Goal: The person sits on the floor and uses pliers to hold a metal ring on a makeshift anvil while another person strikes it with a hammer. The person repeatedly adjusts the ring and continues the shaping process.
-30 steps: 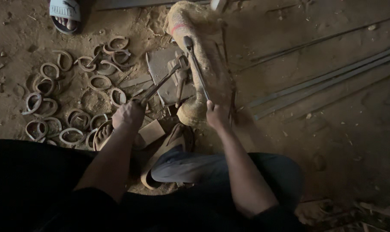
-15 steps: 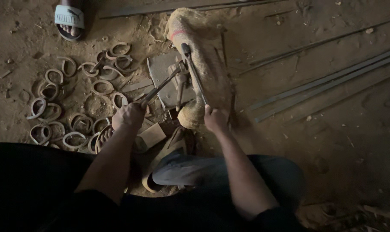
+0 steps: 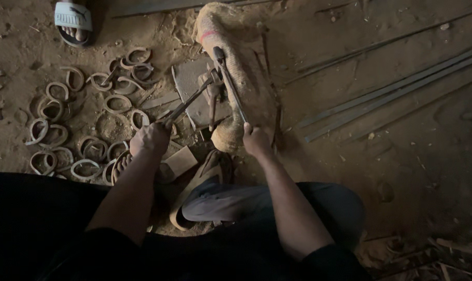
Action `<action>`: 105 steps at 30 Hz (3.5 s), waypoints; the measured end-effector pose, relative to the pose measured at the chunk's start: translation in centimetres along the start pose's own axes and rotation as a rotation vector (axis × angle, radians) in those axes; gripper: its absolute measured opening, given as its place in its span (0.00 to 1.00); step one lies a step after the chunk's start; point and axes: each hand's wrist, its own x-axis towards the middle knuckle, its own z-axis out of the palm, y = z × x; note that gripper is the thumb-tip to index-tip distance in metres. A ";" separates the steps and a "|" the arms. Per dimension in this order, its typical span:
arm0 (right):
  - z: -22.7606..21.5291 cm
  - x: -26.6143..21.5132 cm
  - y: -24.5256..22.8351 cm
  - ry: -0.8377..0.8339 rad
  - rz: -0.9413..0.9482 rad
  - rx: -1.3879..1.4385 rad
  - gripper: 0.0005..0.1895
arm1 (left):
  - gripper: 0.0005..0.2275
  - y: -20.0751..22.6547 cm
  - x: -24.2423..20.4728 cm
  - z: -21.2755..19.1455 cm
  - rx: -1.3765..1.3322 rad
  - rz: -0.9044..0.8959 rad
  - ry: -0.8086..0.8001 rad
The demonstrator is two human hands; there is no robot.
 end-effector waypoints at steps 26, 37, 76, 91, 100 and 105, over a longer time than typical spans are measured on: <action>-2.5 -1.4 -3.4 0.020 -0.001 -0.069 0.34 | 0.27 1.7 -2.0 -2.1 -0.024 0.031 -0.026; -2.2 -1.7 -3.0 -0.010 0.004 0.033 0.34 | 0.22 1.1 -1.5 -1.2 -0.016 0.021 -0.015; -5.9 -3.1 -4.8 -0.147 0.111 0.102 0.35 | 0.31 0.1 -0.8 1.6 -0.025 -0.042 -0.023; -2.4 -2.8 -3.8 -0.121 0.077 0.096 0.35 | 0.31 1.9 -3.1 0.6 -0.025 -0.019 -0.050; -1.2 -1.1 -2.8 -0.048 0.109 0.106 0.33 | 0.25 1.9 -2.5 2.1 0.017 0.110 -0.025; -3.5 -1.7 -2.7 0.010 -0.016 0.067 0.32 | 0.27 1.3 -2.2 3.0 -0.036 0.027 -0.031</action>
